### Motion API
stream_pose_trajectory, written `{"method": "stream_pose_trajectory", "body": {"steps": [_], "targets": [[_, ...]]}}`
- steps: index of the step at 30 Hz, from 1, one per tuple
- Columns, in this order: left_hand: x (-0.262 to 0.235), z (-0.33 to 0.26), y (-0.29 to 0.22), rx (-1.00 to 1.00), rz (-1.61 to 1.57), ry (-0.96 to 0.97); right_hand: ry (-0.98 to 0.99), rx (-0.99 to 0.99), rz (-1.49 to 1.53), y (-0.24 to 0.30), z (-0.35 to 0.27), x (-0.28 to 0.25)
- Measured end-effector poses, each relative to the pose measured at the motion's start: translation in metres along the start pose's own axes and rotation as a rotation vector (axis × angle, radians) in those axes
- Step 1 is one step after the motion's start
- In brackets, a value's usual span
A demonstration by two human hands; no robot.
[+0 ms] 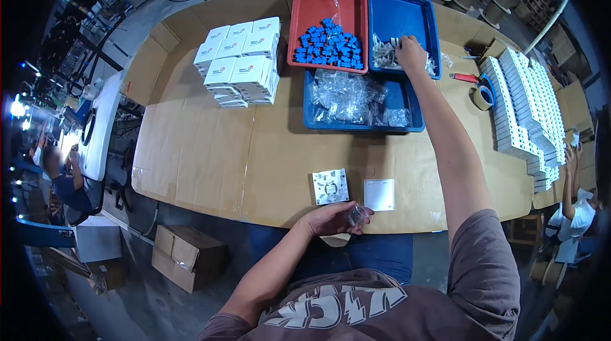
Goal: Assembling plastic housings and internal components of electronic devices and packing them into boxes.
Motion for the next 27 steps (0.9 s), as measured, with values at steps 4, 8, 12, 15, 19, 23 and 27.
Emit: {"method": "stream_pose_trajectory", "body": {"steps": [4,8,12,15,19,23,27], "targets": [[0.001,0.001,0.002,-0.002,-0.015,0.01,-0.015,0.074,-0.02,-0.005,0.005,0.0],[0.002,0.001,0.002,-0.012,-0.006,-0.009,-0.003,0.027,-0.01,-0.003,0.001,0.005],[0.0,0.002,-0.001,0.01,0.008,-0.012,0.022,-0.019,-0.091,-0.01,-0.003,0.004],[-0.003,0.001,-0.002,0.021,0.005,-0.028,0.022,-0.037,-0.016,-0.005,-0.01,-0.008],[0.0,0.0,-0.004,0.016,-0.045,-0.019,-0.045,0.113,0.27,-0.03,-0.014,-0.038],[-0.01,0.001,0.003,-0.006,-0.124,-0.011,0.114,0.427,0.972,-0.033,-0.039,-0.059],[-0.017,-0.003,0.01,0.006,-0.138,-0.046,0.284,0.669,1.617,0.031,-0.088,-0.135]]}}
Point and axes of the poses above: each hand's wrist, its own z-axis towards the middle knuckle, its own x-axis out of the palm, y = z × x, the point moved 10 cm from there along z, towards the middle knuckle, and after that the axes turned 8 degrees about -y, right-handed, at the moved point
